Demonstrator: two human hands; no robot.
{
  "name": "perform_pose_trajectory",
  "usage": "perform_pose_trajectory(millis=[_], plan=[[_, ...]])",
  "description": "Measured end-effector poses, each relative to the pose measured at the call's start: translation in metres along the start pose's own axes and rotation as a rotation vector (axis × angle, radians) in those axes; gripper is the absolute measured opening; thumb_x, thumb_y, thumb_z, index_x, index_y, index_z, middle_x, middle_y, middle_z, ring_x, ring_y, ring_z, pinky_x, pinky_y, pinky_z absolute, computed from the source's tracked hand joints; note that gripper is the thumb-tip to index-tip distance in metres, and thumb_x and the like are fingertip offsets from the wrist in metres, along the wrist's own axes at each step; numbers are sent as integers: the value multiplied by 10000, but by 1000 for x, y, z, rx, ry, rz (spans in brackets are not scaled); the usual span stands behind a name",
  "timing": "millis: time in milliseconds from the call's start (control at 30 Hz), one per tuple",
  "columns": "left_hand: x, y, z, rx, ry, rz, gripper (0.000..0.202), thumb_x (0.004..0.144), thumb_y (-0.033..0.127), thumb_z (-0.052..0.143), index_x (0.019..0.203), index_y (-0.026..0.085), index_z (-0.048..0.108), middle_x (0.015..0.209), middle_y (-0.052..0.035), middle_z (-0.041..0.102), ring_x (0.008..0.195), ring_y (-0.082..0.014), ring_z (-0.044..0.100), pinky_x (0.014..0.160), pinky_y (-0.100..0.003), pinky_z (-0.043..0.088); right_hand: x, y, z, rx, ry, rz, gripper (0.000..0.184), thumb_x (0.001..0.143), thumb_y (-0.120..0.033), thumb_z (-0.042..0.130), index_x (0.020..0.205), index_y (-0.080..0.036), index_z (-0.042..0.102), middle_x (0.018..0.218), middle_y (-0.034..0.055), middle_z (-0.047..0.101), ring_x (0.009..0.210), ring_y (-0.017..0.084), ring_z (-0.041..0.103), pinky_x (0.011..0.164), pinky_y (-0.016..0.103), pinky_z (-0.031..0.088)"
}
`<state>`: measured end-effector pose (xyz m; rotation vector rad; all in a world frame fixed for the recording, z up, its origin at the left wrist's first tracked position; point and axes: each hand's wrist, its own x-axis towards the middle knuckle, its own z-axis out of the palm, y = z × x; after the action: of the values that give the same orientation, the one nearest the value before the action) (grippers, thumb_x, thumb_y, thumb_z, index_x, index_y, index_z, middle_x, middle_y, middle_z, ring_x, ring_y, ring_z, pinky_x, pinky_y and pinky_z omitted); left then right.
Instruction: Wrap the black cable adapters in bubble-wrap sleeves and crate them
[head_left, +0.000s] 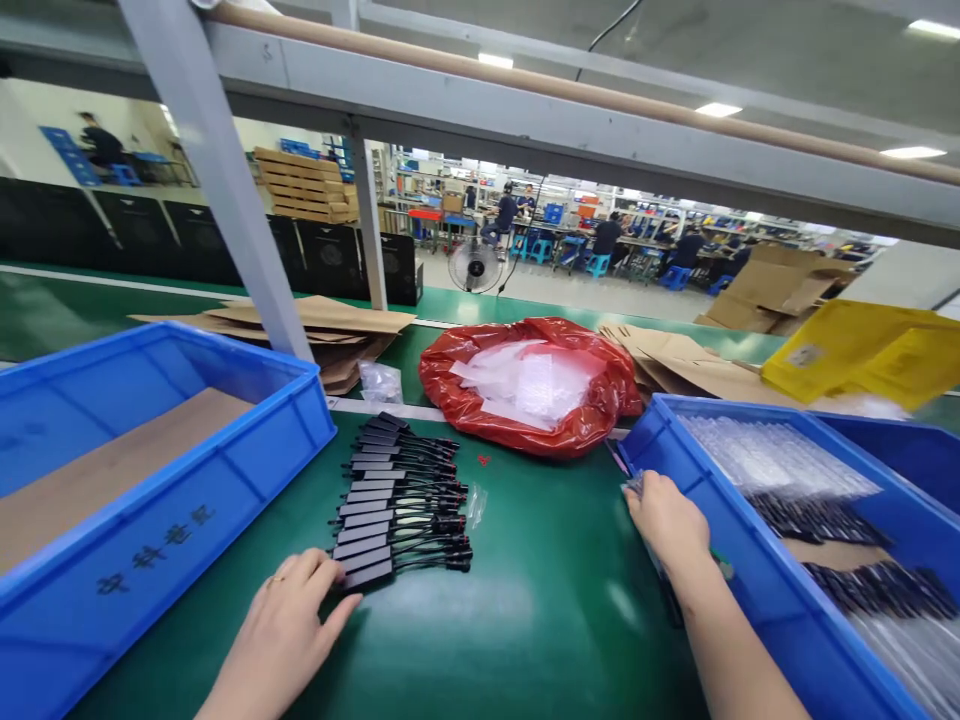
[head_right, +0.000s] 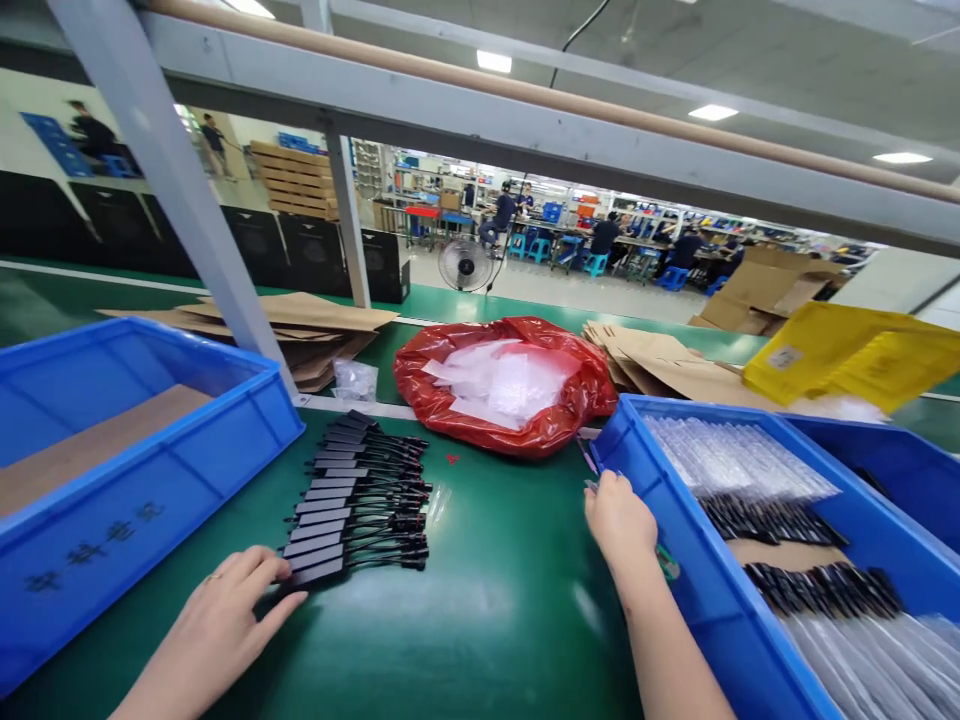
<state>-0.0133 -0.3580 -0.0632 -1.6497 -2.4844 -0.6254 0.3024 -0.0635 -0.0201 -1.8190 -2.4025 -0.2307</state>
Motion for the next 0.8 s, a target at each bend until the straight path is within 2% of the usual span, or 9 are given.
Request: perform_pose_trajectory(millis=[100, 167, 300, 400, 467, 533, 600, 667, 800], plan=[[-9, -6, 4, 64, -73, -50, 89, 752, 281, 506, 765, 207, 554, 836, -44, 563, 786, -215, 528, 686, -333, 423, -12, -41, 2, 260, 187, -237, 142, 808, -244, 435, 749, -202, 557, 764, 112, 579, 645, 222, 562, 566, 318, 389], [-13, -3, 5, 59, -87, -61, 80, 752, 247, 485, 740, 206, 552, 829, -46, 560, 791, -219, 530, 694, -341, 426, -25, -73, 3, 447, 192, -423, 137, 797, -238, 448, 694, -206, 532, 696, 69, 548, 597, 182, 523, 555, 295, 378], [-13, 8, -9, -144, -73, -40, 92, 767, 239, 473, 762, 227, 564, 880, -38, 600, 830, -220, 551, 749, -348, 442, -57, -124, 1, 687, 4, -759, 207, 843, -249, 404, 731, -194, 570, 734, 40, 558, 612, 130, 512, 572, 242, 394], [0, 27, -28, -428, -123, -65, 107, 776, 259, 479, 844, 245, 561, 883, -12, 632, 811, -199, 571, 751, -315, 455, -78, -142, -2, 805, -207, -917, 185, 831, -255, 456, 910, -193, 611, 907, 51, 601, 687, 121, 547, 628, 224, 416], [16, 46, -35, -631, -175, -99, 81, 780, 265, 475, 794, 222, 542, 746, 4, 613, 703, -163, 563, 672, -266, 457, -86, -146, -2, 846, -340, -975, 216, 830, -240, 459, 989, -204, 600, 965, 48, 609, 734, 126, 556, 665, 224, 417], [36, 66, -32, -898, -141, -184, 68, 757, 255, 510, 796, 199, 520, 704, 3, 607, 659, -142, 569, 619, -233, 459, -90, -145, -1, 848, -428, -994, 199, 841, -217, 423, 884, -197, 616, 844, 31, 619, 710, 131, 539, 640, 225, 400], [57, 84, -21, -1096, -86, -277, 203, 734, 252, 552, 921, 193, 497, 646, 28, 572, 588, -115, 547, 553, -208, 440, -89, -142, 1, 850, -484, -964, 246, 848, -218, 398, 701, -180, 591, 671, 11, 575, 639, 127, 502, 587, 221, 368], [76, 97, -7, -1251, -79, -341, 332, 716, 272, 585, 1011, 194, 456, 565, 72, 501, 509, -96, 506, 488, -193, 418, -86, -138, 4, 883, -531, -904, 298, 849, -242, 400, 597, -171, 541, 586, -4, 526, 578, 115, 462, 553, 217, 339], [97, 112, 18, -1415, -57, -398, 385, 659, 368, 662, 940, 186, 472, 503, 106, 407, 448, -82, 465, 425, -178, 386, -76, -130, 8, 947, -572, -808, 302, 832, -275, 429, 560, -167, 507, 551, -23, 491, 544, 102, 419, 539, 214, 315]])
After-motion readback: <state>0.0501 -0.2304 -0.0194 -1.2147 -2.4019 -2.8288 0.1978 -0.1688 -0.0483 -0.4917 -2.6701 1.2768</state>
